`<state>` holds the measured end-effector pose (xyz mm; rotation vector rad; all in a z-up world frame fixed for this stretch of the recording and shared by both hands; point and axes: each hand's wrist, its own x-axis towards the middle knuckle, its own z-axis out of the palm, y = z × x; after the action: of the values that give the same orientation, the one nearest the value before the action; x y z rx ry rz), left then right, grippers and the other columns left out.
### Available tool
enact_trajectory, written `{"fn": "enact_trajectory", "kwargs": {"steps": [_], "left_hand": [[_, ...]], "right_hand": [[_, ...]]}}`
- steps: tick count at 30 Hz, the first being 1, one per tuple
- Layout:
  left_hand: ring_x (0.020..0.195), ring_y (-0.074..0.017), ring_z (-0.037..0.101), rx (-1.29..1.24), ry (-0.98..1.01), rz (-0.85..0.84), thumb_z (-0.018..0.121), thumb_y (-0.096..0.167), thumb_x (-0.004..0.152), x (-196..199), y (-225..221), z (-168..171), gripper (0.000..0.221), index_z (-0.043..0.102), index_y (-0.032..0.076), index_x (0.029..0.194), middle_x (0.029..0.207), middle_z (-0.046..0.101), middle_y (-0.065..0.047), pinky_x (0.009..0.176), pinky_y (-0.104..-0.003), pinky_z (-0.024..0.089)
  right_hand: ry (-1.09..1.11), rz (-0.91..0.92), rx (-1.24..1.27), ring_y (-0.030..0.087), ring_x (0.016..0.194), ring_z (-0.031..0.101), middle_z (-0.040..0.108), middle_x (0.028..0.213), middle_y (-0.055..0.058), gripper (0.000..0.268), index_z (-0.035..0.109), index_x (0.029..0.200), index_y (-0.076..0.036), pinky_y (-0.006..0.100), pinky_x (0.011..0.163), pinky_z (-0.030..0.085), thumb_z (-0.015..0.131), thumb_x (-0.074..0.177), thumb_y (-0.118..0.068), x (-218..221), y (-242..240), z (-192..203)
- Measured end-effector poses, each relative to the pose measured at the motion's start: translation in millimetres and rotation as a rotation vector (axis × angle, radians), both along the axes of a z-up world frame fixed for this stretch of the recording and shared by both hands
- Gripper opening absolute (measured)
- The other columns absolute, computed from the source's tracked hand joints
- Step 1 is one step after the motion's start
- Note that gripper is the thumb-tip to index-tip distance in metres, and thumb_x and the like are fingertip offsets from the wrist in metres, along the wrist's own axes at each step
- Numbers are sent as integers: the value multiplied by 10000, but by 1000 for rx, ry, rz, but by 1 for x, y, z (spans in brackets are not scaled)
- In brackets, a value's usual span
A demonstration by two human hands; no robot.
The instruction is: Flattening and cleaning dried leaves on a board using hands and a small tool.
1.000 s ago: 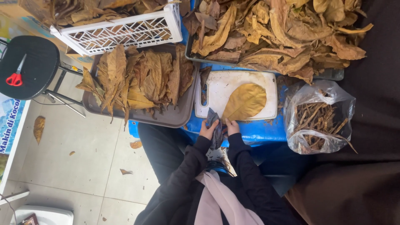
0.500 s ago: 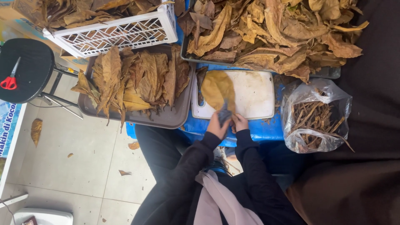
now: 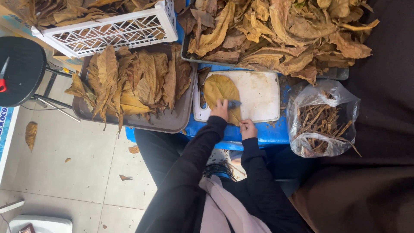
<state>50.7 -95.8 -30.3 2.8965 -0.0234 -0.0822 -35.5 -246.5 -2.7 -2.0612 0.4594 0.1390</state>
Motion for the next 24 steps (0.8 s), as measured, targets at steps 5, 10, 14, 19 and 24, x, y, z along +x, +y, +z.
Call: {"fn": "enact_trajectory", "kwargs": {"steps": [5,10,14,19,24], "left_hand": [[912,-391,714,70,-68,132,560,124,963,42,49,-3,342,460,186,1285,1298,491,-144,691,-488,641],[920,-397,716,-10,-55,165,620,177,945,46,70,14,437,400,125,1319,1397,405,-202,734,-475,652],[899,-486,716,-423,-5,70,491,622,980,-5,4,52,659,400,102,1375,1479,345,-242,767,-601,612],[832,-394,715,-259,-182,-224,533,401,950,-51,-86,30,453,427,248,1363,1248,456,-90,677,-484,635],[864,-297,691,-76,-422,-225,645,272,848,-28,-83,2,440,498,331,1259,1123,519,-19,619,-398,627]], "right_hand": [[-79,26,-116,179,691,686,753,791,-10,96,697,1026,-184,351,747,544,715,974,-263,10,-11,13],[-360,4,-482,299,939,676,755,897,43,70,700,1050,-178,432,869,509,682,1003,-227,5,-20,14],[-484,-20,-478,151,907,581,688,839,-96,65,671,1020,-234,325,901,384,658,1065,-278,-1,-22,2],[-466,28,-433,233,943,573,647,883,-6,115,613,1016,-197,381,933,381,529,1091,-221,-3,-34,-19],[-402,10,-263,325,980,609,661,945,73,125,562,1107,-123,437,961,385,590,1023,-36,-5,-23,20]]}}
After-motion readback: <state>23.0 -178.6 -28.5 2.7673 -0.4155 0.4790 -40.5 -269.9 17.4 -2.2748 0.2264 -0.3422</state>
